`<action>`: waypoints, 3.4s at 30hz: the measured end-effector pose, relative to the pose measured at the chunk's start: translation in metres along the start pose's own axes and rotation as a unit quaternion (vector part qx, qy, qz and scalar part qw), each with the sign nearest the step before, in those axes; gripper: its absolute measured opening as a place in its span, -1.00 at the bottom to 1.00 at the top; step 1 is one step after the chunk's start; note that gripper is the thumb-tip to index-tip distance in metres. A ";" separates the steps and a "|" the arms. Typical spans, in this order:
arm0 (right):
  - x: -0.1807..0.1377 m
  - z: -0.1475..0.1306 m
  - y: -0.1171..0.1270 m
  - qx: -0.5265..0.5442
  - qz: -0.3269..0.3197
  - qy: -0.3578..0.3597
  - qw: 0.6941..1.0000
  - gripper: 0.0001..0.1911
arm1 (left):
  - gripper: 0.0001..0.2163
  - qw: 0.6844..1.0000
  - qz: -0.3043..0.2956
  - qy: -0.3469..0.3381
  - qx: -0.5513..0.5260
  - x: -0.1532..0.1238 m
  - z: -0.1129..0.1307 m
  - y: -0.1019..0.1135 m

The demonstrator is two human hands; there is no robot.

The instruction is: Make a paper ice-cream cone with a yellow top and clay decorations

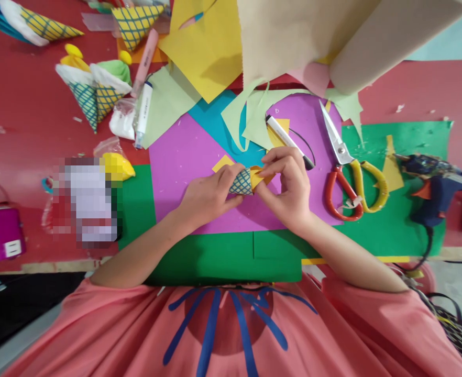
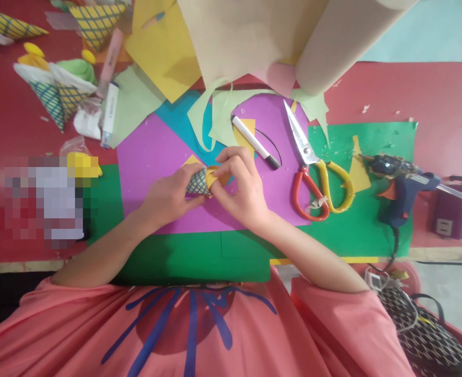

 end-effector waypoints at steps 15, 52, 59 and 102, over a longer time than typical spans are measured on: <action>-0.001 0.002 0.000 0.052 -0.039 -0.046 0.997 -0.98 | -0.52 0.995 0.099 0.012 -0.006 0.000 -0.009 0.002; 0.005 0.013 0.010 0.103 -0.008 -0.068 0.992 -0.95 | -0.59 0.962 0.091 -0.014 -0.259 0.003 -0.015 0.006; 0.000 0.016 -0.002 0.151 -0.039 -0.090 0.984 -0.87 | -0.58 0.956 0.078 -0.048 -0.280 0.004 -0.009 0.006; -0.009 0.001 -0.006 0.074 0.014 -0.070 0.995 -0.91 | -0.42 0.987 0.093 -0.017 -0.128 0.000 -0.009 -0.010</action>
Point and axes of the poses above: each hand's wrist, its own x-axis towards the middle knuckle, its own y-axis out of the back of the hand, z = x × y, the point moved 4 cm from there along x, towards the middle knuckle, and after that the axes turned 6 degrees about -z, right-handed, at the moved point
